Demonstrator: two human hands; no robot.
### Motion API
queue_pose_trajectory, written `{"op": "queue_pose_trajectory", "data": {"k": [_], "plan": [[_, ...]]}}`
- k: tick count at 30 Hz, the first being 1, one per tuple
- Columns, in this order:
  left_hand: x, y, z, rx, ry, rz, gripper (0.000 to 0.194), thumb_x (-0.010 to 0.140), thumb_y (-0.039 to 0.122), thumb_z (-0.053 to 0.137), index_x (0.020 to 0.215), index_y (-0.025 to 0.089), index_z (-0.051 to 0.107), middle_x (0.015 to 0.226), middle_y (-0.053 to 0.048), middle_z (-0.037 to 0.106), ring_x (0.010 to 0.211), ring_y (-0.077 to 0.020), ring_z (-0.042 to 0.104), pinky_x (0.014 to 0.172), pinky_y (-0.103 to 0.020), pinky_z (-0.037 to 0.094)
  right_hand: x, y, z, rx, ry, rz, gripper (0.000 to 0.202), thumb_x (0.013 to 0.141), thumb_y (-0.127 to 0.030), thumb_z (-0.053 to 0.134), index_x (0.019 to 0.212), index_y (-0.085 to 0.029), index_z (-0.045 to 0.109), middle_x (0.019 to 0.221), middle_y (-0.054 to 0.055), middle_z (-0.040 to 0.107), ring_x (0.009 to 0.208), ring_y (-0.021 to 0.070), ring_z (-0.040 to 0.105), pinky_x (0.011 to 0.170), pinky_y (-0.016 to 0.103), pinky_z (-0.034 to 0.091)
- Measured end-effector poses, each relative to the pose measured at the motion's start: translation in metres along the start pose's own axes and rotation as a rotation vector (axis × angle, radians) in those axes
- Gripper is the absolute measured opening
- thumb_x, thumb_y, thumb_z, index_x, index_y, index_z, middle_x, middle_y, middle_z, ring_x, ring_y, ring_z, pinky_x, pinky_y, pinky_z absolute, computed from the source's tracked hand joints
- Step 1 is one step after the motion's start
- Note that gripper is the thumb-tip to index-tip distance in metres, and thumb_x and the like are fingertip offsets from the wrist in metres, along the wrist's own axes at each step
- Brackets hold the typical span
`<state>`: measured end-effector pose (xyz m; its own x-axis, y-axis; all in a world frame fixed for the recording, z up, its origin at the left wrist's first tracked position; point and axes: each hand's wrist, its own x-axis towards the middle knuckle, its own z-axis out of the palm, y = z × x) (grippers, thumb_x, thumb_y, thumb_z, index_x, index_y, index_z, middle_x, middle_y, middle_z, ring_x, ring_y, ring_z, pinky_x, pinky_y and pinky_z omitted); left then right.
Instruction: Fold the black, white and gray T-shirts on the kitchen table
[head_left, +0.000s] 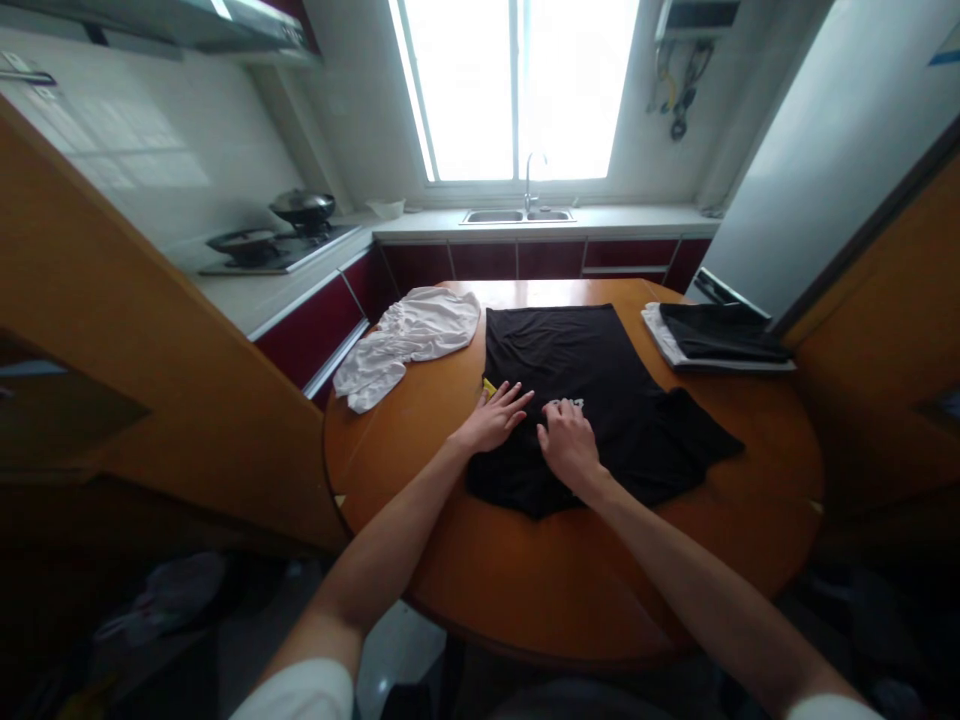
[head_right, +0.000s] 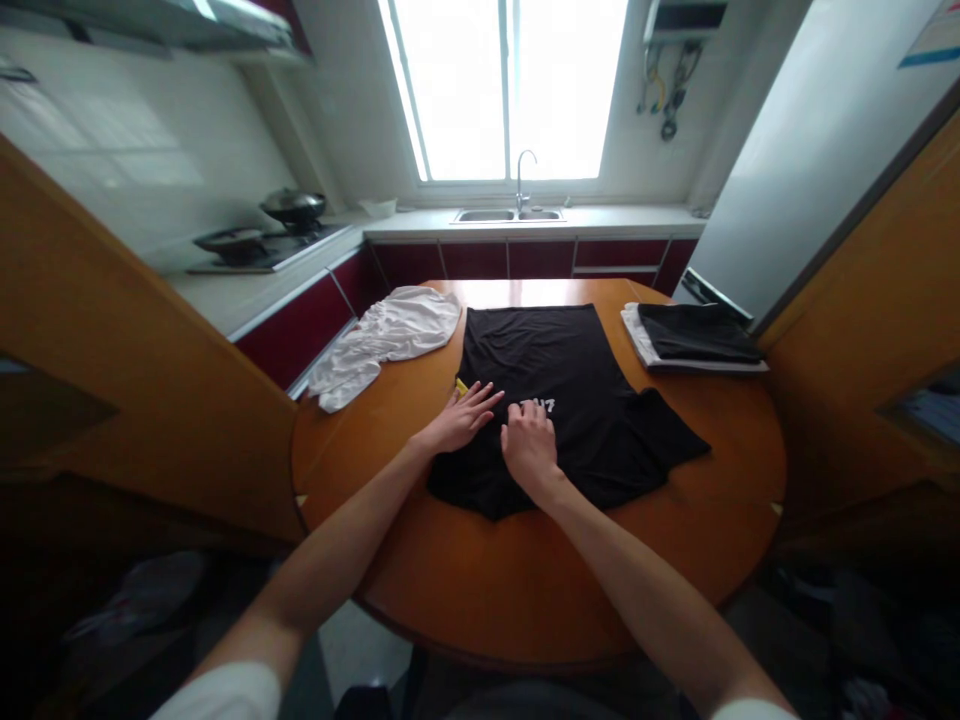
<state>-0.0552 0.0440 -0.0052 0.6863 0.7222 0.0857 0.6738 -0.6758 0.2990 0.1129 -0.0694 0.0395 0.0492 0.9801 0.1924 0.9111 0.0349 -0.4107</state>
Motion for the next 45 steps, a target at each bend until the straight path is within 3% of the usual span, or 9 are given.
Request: {"op": "queue_pose_trajectory", "data": {"k": [2, 6, 14, 23, 26, 29, 33, 38, 45], "plan": [[0.002, -0.006, -0.008, -0.058, 0.096, -0.030, 0.054, 0.108, 0.046, 0.026, 0.159, 0.029, 0.034, 0.167, -0.005, 0.028, 0.156, -0.0286, 0.016, 0.122, -0.062, 0.016, -0.021, -0.021, 0.001, 0.010, -0.041, -0.175, 0.025, 0.101, -0.029, 0.049, 0.112, -0.016, 0.068, 0.121, 0.017, 0.064, 0.119, 0.0292, 0.057, 0.101, 0.042, 0.045], [0.005, -0.025, -0.020, -0.152, 0.231, -0.128, 0.051, 0.108, 0.043, 0.027, 0.149, 0.022, 0.051, 0.159, -0.008, 0.043, 0.153, -0.0260, 0.029, 0.124, -0.055, 0.019, -0.055, -0.050, 0.023, 0.094, -0.193, -0.533, 0.060, 0.102, -0.051, 0.045, 0.146, -0.010, 0.050, 0.154, 0.021, 0.045, 0.147, 0.0317, 0.034, 0.119, 0.049, 0.029], [0.007, -0.037, -0.018, -0.209, 0.353, -0.125, 0.047, 0.106, 0.037, 0.035, 0.136, 0.015, 0.063, 0.150, -0.013, 0.054, 0.147, -0.0262, 0.040, 0.123, -0.050, 0.026, -0.066, -0.053, 0.043, 0.092, -0.294, -0.644, 0.079, 0.103, -0.057, 0.038, 0.158, -0.001, 0.028, 0.166, 0.024, 0.019, 0.156, 0.0315, 0.012, 0.126, 0.052, 0.010], [0.004, 0.002, 0.014, 0.008, 0.004, 0.126, 0.055, 0.105, 0.044, 0.042, 0.155, 0.020, 0.041, 0.165, -0.012, 0.031, 0.155, -0.0289, 0.020, 0.124, -0.054, 0.020, -0.069, -0.050, 0.023, 0.167, -0.324, -0.813, 0.059, 0.101, -0.047, 0.051, 0.144, -0.007, 0.050, 0.152, 0.022, 0.049, 0.147, 0.0313, 0.037, 0.121, 0.049, 0.028], [0.003, 0.001, 0.016, 0.057, -0.025, 0.131, 0.059, 0.105, 0.046, 0.042, 0.159, 0.022, 0.034, 0.167, -0.011, 0.024, 0.156, -0.0289, 0.016, 0.124, -0.053, 0.018, -0.058, -0.045, 0.009, 0.223, -0.269, -0.733, 0.030, 0.103, -0.033, 0.048, 0.114, -0.016, 0.070, 0.129, 0.012, 0.068, 0.127, 0.0243, 0.058, 0.113, 0.038, 0.039], [0.005, 0.000, 0.012, 0.061, 0.025, 0.108, 0.060, 0.105, 0.044, 0.040, 0.160, 0.021, 0.030, 0.167, -0.012, 0.024, 0.156, -0.0274, 0.015, 0.124, -0.053, 0.019, -0.041, -0.036, 0.001, 0.206, -0.161, -0.425, 0.035, 0.104, -0.026, 0.039, 0.096, -0.018, 0.072, 0.104, 0.009, 0.074, 0.101, 0.0194, 0.068, 0.097, 0.030, 0.048], [0.007, -0.001, 0.010, 0.097, 0.040, -0.019, 0.062, 0.105, 0.041, 0.034, 0.159, 0.011, 0.031, 0.166, -0.019, 0.024, 0.156, -0.0313, 0.014, 0.123, -0.057, 0.020, -0.026, -0.018, 0.008, 0.116, -0.024, -0.206, 0.038, 0.103, -0.028, 0.040, 0.129, -0.014, 0.064, 0.138, 0.016, 0.063, 0.134, 0.0252, 0.052, 0.113, 0.039, 0.037], [0.009, -0.009, 0.016, 0.139, 0.010, -0.059, 0.064, 0.104, 0.045, 0.035, 0.159, 0.012, 0.032, 0.166, -0.017, 0.023, 0.155, -0.0331, 0.014, 0.123, -0.060, 0.019, -0.026, -0.004, 0.031, -0.005, -0.216, -0.160, 0.073, 0.101, -0.046, 0.048, 0.155, 0.000, 0.033, 0.165, 0.026, 0.021, 0.155, 0.0336, 0.015, 0.124, 0.055, 0.013], [0.013, -0.019, 0.019, 0.165, 0.018, -0.051, 0.067, 0.102, 0.051, 0.034, 0.158, 0.013, 0.035, 0.165, -0.016, 0.026, 0.155, -0.0341, 0.018, 0.122, -0.061, 0.020, -0.018, -0.005, 0.009, 0.099, -0.157, -0.146, 0.069, 0.101, -0.049, 0.043, 0.152, -0.003, 0.040, 0.163, 0.025, 0.028, 0.155, 0.0333, 0.019, 0.123, 0.057, 0.017]]}}
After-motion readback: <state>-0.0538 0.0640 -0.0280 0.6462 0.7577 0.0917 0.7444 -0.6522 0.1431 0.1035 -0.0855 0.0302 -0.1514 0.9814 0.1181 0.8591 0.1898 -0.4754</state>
